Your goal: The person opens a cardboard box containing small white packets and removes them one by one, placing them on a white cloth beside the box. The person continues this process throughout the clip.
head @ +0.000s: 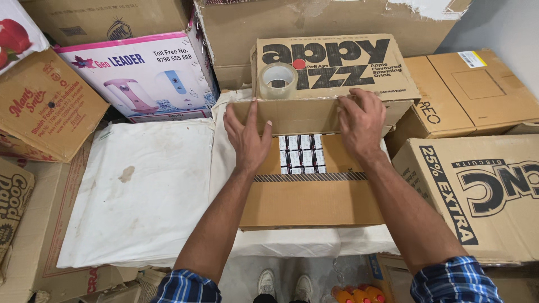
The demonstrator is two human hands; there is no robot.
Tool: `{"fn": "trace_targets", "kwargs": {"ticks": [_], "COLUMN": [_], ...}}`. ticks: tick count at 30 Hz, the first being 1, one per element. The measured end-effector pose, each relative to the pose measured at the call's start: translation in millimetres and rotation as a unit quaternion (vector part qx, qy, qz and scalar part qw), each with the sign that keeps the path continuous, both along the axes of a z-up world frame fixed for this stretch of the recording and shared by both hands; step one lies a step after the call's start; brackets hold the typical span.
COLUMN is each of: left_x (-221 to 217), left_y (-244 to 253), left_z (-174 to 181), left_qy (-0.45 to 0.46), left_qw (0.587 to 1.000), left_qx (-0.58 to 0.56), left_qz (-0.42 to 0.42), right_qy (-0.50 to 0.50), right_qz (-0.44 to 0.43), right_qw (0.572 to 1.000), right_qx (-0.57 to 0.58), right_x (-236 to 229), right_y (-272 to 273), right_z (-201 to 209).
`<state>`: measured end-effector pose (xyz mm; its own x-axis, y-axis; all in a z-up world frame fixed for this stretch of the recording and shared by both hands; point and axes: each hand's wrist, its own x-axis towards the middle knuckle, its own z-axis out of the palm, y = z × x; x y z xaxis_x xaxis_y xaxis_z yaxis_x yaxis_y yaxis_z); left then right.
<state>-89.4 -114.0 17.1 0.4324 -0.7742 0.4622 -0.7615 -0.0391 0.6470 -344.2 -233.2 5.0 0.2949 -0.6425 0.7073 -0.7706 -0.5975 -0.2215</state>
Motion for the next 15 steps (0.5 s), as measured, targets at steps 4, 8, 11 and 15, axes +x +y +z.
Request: {"fn": "trace_targets", "kwargs": {"ticks": [4,8,11,15], "left_x": [1,3,4,3], "left_y": [-4,-8,-11,-12], "left_z": [-3,-7,-12,-12], "left_qy": [-0.059,-0.097,-0.115,-0.112], "left_qw": [0.998,0.993,0.991,0.991], "left_qx": [0.031,0.060,0.068,0.067], "left_qz": [-0.006,-0.004,0.006,0.009], "right_qy": [0.005,-0.016,-0.020,0.027], "right_qz": [-0.054,-0.032,0.000,-0.002], "right_qw": [0.998,0.999,0.999,0.999], "right_qx": [-0.033,-0.001,0.032,0.044], "right_x": [7,6,-1,-9], "right_y": [-17,-33,-35,-30], "right_z": [-4,-4,2,21]}}
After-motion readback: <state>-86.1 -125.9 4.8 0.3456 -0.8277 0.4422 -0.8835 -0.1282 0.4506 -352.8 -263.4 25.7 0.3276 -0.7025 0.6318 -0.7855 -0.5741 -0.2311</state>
